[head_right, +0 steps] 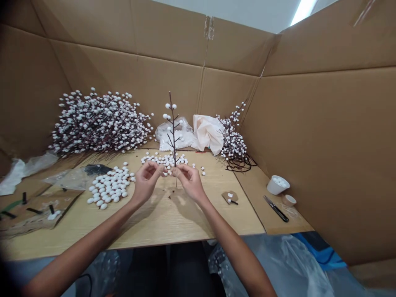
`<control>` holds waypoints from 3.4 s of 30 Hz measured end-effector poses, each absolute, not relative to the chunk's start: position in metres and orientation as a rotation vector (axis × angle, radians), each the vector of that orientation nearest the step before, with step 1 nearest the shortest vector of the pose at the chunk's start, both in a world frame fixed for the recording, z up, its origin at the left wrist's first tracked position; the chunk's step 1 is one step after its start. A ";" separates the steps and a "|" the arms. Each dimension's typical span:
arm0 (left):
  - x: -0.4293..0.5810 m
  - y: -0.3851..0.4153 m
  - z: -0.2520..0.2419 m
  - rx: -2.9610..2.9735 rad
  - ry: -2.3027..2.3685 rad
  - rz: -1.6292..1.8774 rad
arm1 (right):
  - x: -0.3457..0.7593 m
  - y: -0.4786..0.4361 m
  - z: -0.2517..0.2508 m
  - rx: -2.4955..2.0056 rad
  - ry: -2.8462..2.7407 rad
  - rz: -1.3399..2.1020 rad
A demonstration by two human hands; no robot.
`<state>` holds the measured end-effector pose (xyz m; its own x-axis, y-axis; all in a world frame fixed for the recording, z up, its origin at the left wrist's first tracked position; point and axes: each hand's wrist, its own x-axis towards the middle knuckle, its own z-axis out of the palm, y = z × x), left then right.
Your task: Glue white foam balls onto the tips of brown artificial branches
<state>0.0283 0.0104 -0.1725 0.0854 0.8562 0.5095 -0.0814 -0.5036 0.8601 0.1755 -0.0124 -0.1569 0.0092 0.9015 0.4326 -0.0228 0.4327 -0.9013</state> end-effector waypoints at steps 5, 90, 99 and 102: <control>0.029 0.004 -0.147 1.502 0.640 1.466 | 0.171 -0.023 -0.153 -0.781 -1.357 0.953; 0.053 0.001 -0.017 2.081 0.706 1.765 | 0.188 0.005 -0.023 -0.376 -1.314 0.711; 0.048 0.000 -0.018 2.213 0.851 1.724 | 0.186 0.004 -0.023 -0.363 -1.331 0.732; 0.046 -0.001 -0.017 2.228 0.848 1.728 | 0.184 0.003 -0.023 -0.353 -1.334 0.742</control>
